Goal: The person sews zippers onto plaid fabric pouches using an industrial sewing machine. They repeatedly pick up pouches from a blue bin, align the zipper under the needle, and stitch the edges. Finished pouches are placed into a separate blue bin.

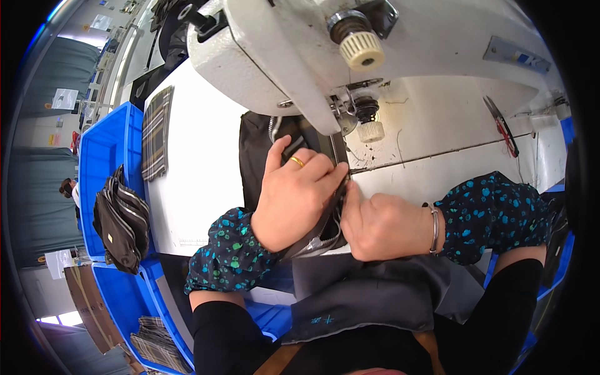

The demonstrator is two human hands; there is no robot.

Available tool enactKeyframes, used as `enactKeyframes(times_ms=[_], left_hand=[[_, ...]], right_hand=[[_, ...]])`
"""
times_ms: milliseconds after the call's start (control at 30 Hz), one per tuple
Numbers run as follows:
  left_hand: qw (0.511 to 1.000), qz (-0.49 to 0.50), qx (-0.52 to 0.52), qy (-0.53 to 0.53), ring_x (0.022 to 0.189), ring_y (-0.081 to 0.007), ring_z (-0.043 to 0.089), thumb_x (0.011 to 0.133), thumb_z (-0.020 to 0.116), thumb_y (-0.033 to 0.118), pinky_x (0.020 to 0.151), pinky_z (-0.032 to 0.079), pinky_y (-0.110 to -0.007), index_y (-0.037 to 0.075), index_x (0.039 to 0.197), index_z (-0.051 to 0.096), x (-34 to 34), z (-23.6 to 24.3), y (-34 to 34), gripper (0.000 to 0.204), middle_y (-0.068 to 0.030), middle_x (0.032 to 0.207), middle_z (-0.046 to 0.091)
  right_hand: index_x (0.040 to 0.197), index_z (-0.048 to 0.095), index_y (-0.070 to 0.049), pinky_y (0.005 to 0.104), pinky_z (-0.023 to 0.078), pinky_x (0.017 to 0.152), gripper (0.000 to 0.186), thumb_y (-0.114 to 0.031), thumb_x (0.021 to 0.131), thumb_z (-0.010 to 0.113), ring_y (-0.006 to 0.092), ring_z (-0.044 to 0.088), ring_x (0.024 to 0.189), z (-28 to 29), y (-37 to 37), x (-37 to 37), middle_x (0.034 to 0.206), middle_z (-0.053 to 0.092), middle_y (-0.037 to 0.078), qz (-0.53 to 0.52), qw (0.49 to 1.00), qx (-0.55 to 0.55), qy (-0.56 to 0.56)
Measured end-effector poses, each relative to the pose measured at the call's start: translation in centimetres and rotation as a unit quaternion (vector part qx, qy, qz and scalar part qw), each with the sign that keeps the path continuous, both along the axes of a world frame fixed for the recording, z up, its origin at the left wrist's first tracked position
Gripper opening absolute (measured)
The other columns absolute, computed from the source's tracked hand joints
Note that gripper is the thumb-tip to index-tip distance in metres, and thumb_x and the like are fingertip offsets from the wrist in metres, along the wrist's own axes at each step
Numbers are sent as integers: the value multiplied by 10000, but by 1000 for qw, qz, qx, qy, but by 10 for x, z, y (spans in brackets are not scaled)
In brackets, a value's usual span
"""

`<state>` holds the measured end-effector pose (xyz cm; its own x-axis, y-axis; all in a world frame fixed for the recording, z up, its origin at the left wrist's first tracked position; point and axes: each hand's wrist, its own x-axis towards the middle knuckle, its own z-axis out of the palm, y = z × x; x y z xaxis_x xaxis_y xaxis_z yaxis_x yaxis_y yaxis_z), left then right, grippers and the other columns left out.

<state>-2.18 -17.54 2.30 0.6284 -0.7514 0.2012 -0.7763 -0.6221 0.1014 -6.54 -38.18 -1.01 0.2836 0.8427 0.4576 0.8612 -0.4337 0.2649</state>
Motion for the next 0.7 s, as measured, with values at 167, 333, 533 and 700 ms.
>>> enactKeyframes(times_ms=[167,333,533,700], left_hand=[[1000,4,-23,-2,926,-198,637,791,780,100,1105,385,-575,148,1121,802,23,-4,-1,334,33,911,655],[998,-4,-68,-13,846,-255,661,784,774,58,743,493,-398,100,1011,815,44,-8,1,234,-23,912,693],[995,7,-100,-4,830,-300,691,831,772,40,712,532,-417,78,1053,808,57,-17,2,228,-65,955,725],[995,8,-87,49,956,-313,687,837,788,88,856,489,-474,79,1122,776,56,-10,13,285,-92,1081,718]], right_hand=[[865,733,106,271,422,461,301,-169,769,653,174,606,519,-7,-2,15,911,731,363,-29,1000,-8,-7],[825,720,125,300,471,446,305,-155,715,671,192,610,499,-16,0,33,939,713,408,-50,999,7,-4],[748,704,44,306,441,428,215,-163,692,682,175,574,503,-14,-2,45,752,658,218,-52,998,19,38],[709,677,-21,297,407,428,147,-168,701,689,143,529,511,-13,-4,45,676,533,84,-54,997,28,57]])
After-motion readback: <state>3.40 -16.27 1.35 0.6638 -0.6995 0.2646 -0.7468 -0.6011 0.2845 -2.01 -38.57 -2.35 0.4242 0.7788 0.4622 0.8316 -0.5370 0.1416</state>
